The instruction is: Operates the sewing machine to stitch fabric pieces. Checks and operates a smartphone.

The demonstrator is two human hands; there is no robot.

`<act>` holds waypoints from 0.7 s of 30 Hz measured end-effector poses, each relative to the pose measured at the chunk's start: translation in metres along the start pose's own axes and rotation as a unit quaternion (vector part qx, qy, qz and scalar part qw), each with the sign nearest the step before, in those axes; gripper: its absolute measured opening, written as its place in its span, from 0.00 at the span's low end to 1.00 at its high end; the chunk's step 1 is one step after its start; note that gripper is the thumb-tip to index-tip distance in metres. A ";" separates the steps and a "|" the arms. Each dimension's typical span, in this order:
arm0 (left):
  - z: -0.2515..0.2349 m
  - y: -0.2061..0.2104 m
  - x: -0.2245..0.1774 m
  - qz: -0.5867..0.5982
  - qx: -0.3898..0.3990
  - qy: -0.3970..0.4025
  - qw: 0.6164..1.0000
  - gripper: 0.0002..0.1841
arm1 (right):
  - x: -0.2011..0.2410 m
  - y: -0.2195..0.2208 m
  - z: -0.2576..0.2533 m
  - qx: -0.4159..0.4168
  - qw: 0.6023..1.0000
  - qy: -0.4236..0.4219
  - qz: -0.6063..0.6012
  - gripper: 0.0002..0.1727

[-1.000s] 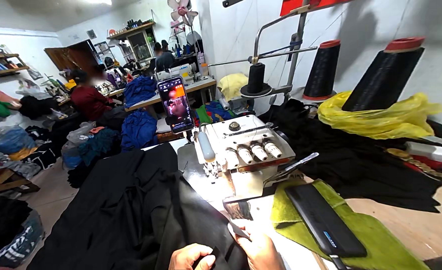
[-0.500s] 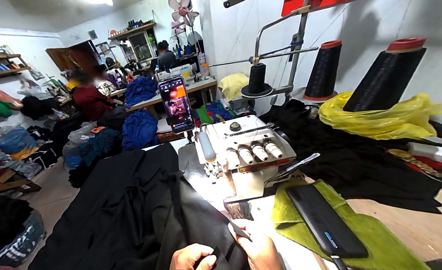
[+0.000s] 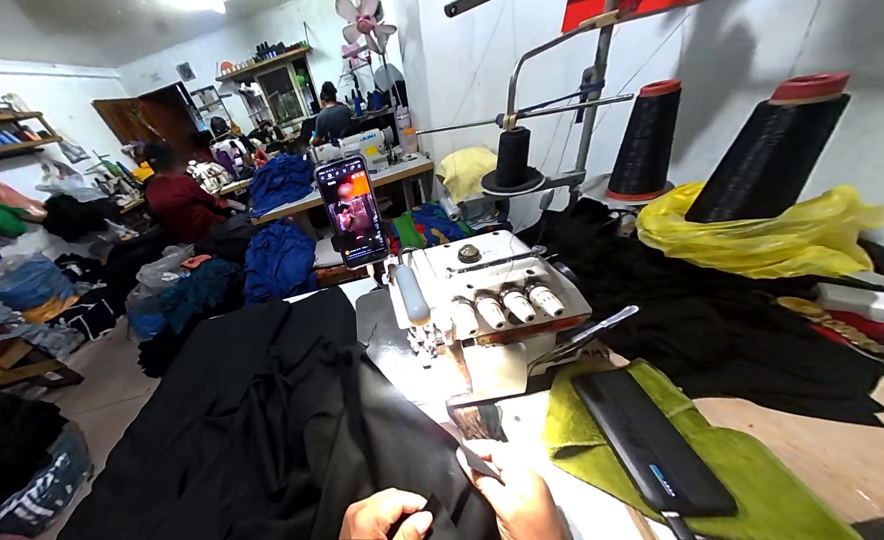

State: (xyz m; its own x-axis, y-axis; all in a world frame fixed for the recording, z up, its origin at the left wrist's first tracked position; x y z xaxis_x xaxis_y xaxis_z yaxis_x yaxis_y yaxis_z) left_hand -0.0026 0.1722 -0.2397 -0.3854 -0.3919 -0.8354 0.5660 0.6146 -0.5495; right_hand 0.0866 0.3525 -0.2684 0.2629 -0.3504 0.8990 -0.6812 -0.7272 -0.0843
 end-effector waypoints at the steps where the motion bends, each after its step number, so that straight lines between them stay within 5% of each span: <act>1: 0.000 0.000 0.000 0.000 -0.001 -0.001 1.000 0.09 | 0.000 0.000 0.000 -0.002 1.000 0.000 -0.003 0.10; 21: 0.001 0.001 -0.001 -0.002 -0.004 -0.002 1.000 0.09 | 0.002 0.000 -0.001 -0.023 1.000 0.004 -0.010 0.10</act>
State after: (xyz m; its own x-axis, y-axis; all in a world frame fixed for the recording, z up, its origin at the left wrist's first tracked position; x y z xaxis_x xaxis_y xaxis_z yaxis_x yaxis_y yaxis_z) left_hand -0.0011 0.1721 -0.2397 -0.3841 -0.3978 -0.8332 0.5583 0.6187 -0.5528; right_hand 0.0863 0.3528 -0.2665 0.2720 -0.3318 0.9033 -0.7068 -0.7059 -0.0465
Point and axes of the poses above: each hand's wrist, its own z-axis away from the middle knuckle, its own y-axis out of the palm, x = y × z, the point moved 3 cm from there along -z, towards the middle knuckle, and after that the axes turned 14 degrees about -y, right-handed, at the moved point
